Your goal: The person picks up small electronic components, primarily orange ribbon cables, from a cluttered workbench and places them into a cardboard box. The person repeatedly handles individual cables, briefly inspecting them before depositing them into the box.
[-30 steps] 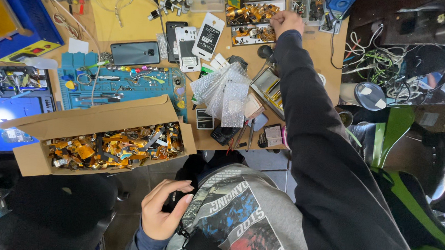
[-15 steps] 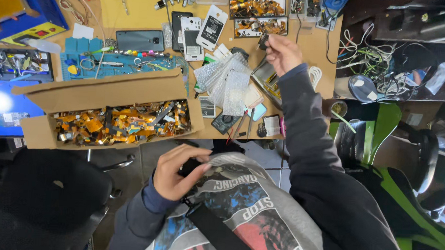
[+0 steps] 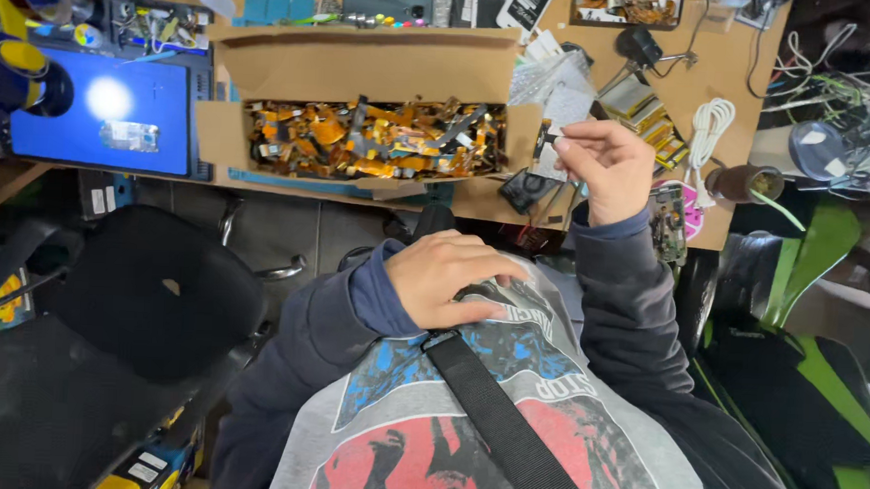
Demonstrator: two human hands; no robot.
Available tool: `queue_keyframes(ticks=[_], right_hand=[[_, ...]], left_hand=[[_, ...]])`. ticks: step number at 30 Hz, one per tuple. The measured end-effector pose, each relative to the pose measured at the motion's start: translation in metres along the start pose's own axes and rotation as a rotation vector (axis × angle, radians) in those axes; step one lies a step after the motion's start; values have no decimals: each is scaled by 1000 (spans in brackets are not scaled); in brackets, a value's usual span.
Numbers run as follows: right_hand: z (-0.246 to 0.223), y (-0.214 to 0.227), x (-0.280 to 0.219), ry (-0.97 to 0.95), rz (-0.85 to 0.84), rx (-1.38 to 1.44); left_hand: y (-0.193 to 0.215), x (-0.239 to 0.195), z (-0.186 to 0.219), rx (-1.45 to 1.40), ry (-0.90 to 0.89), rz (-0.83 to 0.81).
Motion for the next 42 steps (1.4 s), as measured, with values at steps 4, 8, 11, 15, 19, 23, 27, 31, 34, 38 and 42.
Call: queue_keyframes(ticks=[4, 8, 11, 15, 19, 23, 27, 31, 34, 38, 42], right_hand=[[-19, -41, -6, 166, -18, -176], [-19, -61, 0, 198, 28, -276], [-17, -70, 0, 145, 67, -307], [-33, -70, -3, 143, 134, -212], [-24, -21, 14, 172, 195, -186], [2, 41, 32, 146, 323, -247], [46, 97, 50, 61, 415, -515], [102, 155, 95, -80, 383, -858], [112, 173, 128, -117, 350, -966], [116, 181, 189, -206, 217, -958], [137, 187, 263, -95, 126, -1016]], left_hand=[[12, -21, 6, -11, -9, -27], [21, -35, 7, 26, 15, -3], [22, -45, 3, 23, 21, -10], [23, -47, -1, 39, 26, -17], [22, -39, -2, 31, 13, -30], [19, -24, -4, 38, 28, -22], [15, -4, -7, 24, 45, 9], [9, 19, -9, 27, 72, 22], [3, 35, -7, 20, 117, 51], [-7, 49, -4, 13, 193, 88], [-12, 59, -1, 47, 307, 138]])
Point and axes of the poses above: each hand's wrist, its own x-axis towards the middle knuckle, its own y-axis out of the back of the hand, z = x × y, the point moved 2 cm from there along x, towards the middle knuckle, and after that the axes turned 7 degrees about x, right-handed, at the moved point
